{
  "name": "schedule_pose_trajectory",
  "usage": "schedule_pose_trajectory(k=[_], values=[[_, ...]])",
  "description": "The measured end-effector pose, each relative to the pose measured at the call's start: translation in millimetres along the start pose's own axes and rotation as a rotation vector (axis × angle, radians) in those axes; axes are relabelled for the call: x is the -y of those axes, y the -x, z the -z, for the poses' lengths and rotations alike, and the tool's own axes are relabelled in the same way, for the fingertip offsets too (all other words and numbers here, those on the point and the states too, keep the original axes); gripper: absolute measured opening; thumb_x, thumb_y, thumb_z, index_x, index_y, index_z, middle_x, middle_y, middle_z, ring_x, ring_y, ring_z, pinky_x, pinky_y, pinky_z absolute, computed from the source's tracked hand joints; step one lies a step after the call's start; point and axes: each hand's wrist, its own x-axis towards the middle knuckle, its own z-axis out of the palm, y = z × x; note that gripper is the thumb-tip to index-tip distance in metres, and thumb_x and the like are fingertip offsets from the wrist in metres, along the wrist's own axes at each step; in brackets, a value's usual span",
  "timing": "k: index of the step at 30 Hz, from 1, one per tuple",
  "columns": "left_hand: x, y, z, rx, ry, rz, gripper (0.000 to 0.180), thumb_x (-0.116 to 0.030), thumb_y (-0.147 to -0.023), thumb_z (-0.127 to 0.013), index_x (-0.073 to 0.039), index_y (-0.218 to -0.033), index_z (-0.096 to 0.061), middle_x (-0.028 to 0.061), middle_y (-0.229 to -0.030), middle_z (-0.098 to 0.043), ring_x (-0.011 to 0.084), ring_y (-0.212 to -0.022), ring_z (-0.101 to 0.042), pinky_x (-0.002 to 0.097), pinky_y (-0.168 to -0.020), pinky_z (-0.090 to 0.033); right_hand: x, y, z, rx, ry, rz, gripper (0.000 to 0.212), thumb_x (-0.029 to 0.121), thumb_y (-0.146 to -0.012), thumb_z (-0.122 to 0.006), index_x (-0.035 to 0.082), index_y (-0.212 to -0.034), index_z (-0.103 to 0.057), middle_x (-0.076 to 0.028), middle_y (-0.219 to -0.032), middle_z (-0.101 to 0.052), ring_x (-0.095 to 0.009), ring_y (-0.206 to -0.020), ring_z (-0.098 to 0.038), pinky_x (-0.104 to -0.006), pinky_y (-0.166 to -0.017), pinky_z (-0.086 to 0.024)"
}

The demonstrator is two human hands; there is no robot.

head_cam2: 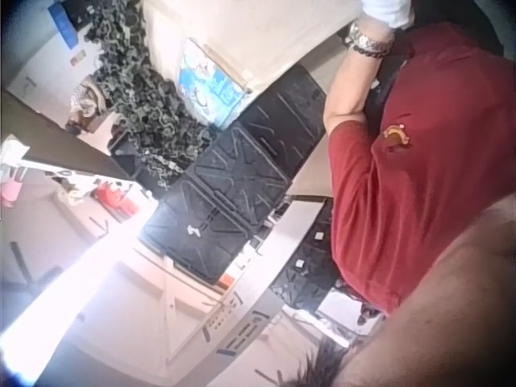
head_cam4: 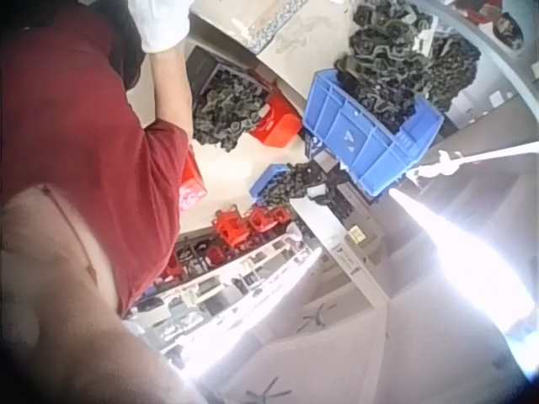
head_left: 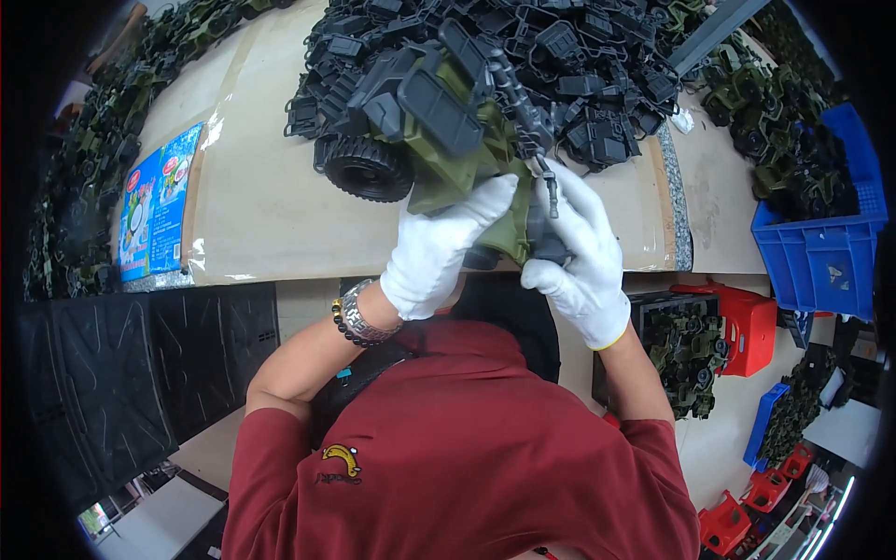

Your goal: The person assembles green plastic toy tanks by hand, attaching black plastic components to them at a factory table.

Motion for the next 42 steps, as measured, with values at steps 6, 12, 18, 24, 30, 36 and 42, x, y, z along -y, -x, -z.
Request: schedule_pose_trajectory(k=[6,12,18,24,30,36,42], values=[[-27.4,-14.4,-3.6,-0.144,0.559,0.130,0.032,-0.019,-0.101,-0.064,-0.003,-0.129,-0.061,0.0077,-0.123,-0.067,0.0157,-0.109,-0.066,0.0316,-0.094,-0.054,23.5,-40.6,11.9,0.196,0.168,0.075,0.090,0.057,-0.079,-0.073,0.000,-0.144,-0.048,-0.026,-0.149,-0.045,-0.042,-0.120,-0.054,-0.0458,-0.104,-0.043],[-61.5,-6.2,-3.6,-0.089,1.118,0.426,0.054,-0.052,-0.101,-0.053,-0.008,-0.132,-0.057,0.0095,-0.126,-0.063,0.0242,-0.118,-0.060,0.0406,-0.103,-0.047,53.6,-66.6,-22.1,-0.154,0.224,0.267,0.094,0.061,-0.053,-0.084,0.012,-0.130,-0.060,-0.018,-0.141,-0.049,-0.041,-0.125,-0.045,-0.0533,-0.103,-0.040],[-53.4,19.0,-7.8,-0.204,0.829,0.336,0.053,-0.056,-0.104,-0.044,-0.012,-0.130,-0.056,0.0084,-0.126,-0.062,0.0237,-0.120,-0.057,0.0389,-0.104,-0.045,39.2,-81.0,-34.4,-0.198,0.216,0.366,0.065,0.061,-0.079,-0.072,0.007,-0.114,-0.065,-0.016,-0.120,-0.065,-0.037,-0.100,-0.062,-0.0440,-0.082,-0.052],[-59.6,0.4,25.2,-0.248,0.910,0.461,0.052,-0.052,-0.105,-0.046,-0.011,-0.135,-0.053,0.0102,-0.127,-0.062,0.0262,-0.120,-0.060,0.0442,-0.104,-0.048,42.5,-97.4,-26.6,-0.103,0.090,0.224,0.067,0.063,-0.070,-0.072,0.009,-0.110,-0.068,-0.010,-0.117,-0.065,-0.035,-0.104,-0.059,-0.0451,-0.091,-0.045],[-97.2,-91.5,285.6,-0.677,0.665,-0.086,0.061,-0.056,-0.095,-0.061,-0.008,-0.132,-0.058,0.0102,-0.138,-0.058,0.0300,-0.131,-0.050,0.0520,-0.116,-0.035,-55.4,-107.0,51.9,-0.400,0.447,0.018,0.032,0.025,-0.082,-0.079,0.008,-0.108,-0.071,-0.012,-0.115,-0.069,-0.030,-0.107,-0.063,-0.0392,-0.093,-0.049],[-141.8,-113.0,335.8,-0.877,0.545,-0.271,0.080,-0.047,-0.101,-0.055,0.002,-0.156,-0.025,0.0205,-0.158,-0.035,0.0346,-0.145,-0.035,0.0462,-0.123,-0.026,-199.7,-72.8,209.6,-0.782,0.918,-0.439,0.038,0.022,-0.080,-0.077,0.013,-0.117,-0.071,-0.013,-0.116,-0.068,-0.032,-0.111,-0.062,-0.0417,-0.097,-0.050],[-40.1,-61.0,216.9,-0.614,0.256,0.151,0.039,-0.030,-0.100,-0.062,-0.002,-0.128,-0.058,0.0076,-0.113,-0.064,0.0252,-0.113,-0.060,0.0422,-0.104,-0.043,-252.5,-137.2,291.4,-0.551,1.159,-0.785,0.093,0.044,-0.074,-0.084,0.036,-0.154,-0.038,-0.017,-0.162,-0.029,-0.047,-0.127,-0.052,-0.0503,-0.100,-0.050]])
